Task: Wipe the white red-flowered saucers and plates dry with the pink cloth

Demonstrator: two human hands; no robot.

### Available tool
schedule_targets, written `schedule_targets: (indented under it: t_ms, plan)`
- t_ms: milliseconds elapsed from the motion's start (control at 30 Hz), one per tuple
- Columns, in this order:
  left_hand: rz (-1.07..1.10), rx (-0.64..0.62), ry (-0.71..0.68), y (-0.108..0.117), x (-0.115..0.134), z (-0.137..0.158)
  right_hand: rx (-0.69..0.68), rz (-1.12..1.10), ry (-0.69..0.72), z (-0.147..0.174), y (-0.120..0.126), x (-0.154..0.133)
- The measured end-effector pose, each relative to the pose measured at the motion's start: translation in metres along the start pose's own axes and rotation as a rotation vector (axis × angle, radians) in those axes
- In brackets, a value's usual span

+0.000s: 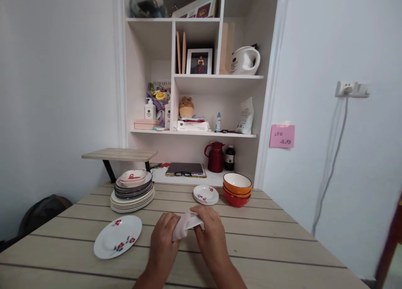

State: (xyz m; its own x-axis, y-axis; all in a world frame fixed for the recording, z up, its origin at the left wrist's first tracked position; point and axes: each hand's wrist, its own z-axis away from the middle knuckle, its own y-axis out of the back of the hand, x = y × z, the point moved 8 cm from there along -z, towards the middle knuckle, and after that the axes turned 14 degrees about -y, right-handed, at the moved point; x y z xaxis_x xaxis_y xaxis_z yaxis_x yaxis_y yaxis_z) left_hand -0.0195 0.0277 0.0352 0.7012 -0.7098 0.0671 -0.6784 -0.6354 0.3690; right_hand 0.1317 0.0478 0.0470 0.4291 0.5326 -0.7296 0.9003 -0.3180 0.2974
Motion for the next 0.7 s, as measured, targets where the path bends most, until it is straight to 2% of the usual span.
schedule_targets:
  t_ms: [100,200,267,300,367,467,533,600,700]
  plan:
    - [0.093,0.043,0.074,0.001,-0.007,0.000,-0.054,-0.095,-0.095,-0.001,-0.002,0.004]
    - [0.304,0.154,0.374,-0.001,-0.031,0.008,-0.141,-0.382,-0.350,0.001,-0.014,0.016]
    - [0.485,0.185,0.595,-0.011,-0.043,0.017,-0.144,-0.632,-0.508,0.004,-0.022,0.023]
    - [0.568,0.180,0.674,-0.017,-0.045,0.021,-0.141,-0.740,-0.565,0.006,-0.026,0.026]
    - [0.670,0.168,0.748,-0.025,-0.043,0.024,-0.153,-0.889,-0.634,0.009,-0.032,0.030]
    - [0.656,0.182,0.732,-0.023,-0.040,0.022,-0.219,-0.893,-0.653,0.009,-0.037,0.033]
    - [0.565,0.198,0.676,-0.017,-0.041,0.020,-0.180,-0.714,-0.590,0.006,-0.030,0.035]
    - [0.434,0.166,0.543,-0.011,-0.039,0.016,-0.056,-0.454,-0.443,0.001,-0.015,0.030]
    - [0.181,0.065,0.228,-0.006,-0.025,0.007,0.098,-0.129,-0.137,0.000,0.001,0.011]
